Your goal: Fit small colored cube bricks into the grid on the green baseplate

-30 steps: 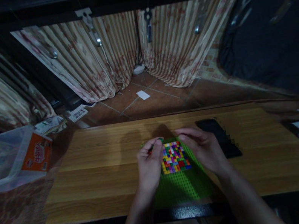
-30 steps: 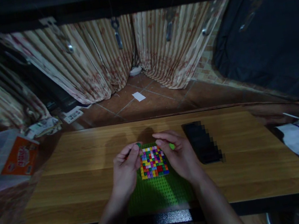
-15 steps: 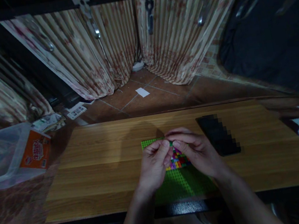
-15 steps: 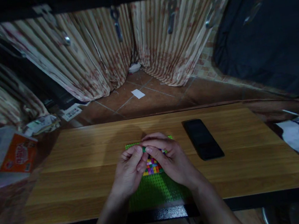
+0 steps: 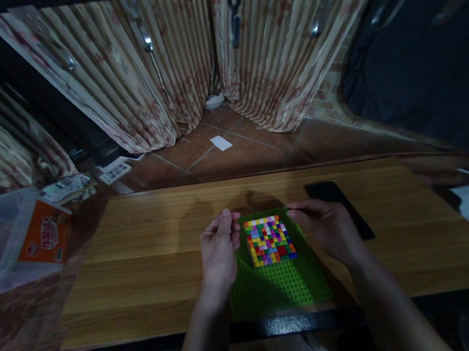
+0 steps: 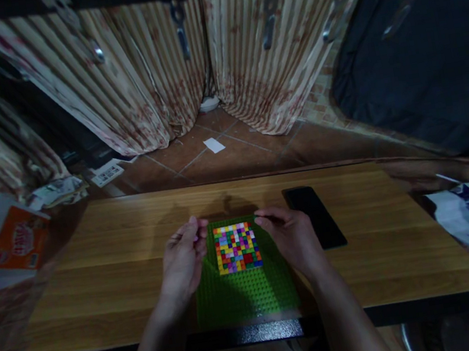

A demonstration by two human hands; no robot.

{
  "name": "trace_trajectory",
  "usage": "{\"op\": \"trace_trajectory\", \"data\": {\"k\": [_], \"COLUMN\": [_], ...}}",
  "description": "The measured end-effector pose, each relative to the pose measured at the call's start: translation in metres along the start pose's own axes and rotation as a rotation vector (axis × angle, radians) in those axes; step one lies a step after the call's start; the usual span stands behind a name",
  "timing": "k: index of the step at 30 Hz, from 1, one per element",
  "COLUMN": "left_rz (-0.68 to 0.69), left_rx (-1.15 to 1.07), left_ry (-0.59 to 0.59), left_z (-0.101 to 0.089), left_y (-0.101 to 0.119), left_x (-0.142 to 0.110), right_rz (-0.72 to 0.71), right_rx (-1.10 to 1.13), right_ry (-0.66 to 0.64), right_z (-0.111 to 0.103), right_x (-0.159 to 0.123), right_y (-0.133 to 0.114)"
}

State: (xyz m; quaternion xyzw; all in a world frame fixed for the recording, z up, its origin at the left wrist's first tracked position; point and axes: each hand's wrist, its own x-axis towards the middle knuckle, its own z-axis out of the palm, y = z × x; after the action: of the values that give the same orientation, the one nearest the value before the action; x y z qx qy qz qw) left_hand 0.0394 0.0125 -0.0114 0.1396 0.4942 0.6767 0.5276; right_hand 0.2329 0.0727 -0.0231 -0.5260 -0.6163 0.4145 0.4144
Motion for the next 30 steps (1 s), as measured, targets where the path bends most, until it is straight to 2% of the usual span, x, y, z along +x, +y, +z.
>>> {"op": "trace_trajectory", "data": {"k": [6,12,18,30], "left_rz": [-0.012,-0.024,-0.057,-0.032], "left_rx": [0.019,0.045,0.076,0.092], "left_ry": [-0.008,-0.016,0.026,0.057], "left_z": [0.0,0.001,0.004,0.005], "left_y": [-0.004,-0.006,-0.009,-0.013], "left_x": [0.002,0.001,0.001,0.001], "right_rz": [-0.058,-0.1,-0.115,0.032], "right_rx": [-0.113,-0.147,-0.148,0.044], "right_ry": [-0.106,-0.128,-0.144,-0.122], "right_z": [0.007,0.007,0.007,0.013], "right_x": [-0.003,-0.002,-0.002,0.002], "right_y": [0.001,0.0,-0.002,0.0]}}
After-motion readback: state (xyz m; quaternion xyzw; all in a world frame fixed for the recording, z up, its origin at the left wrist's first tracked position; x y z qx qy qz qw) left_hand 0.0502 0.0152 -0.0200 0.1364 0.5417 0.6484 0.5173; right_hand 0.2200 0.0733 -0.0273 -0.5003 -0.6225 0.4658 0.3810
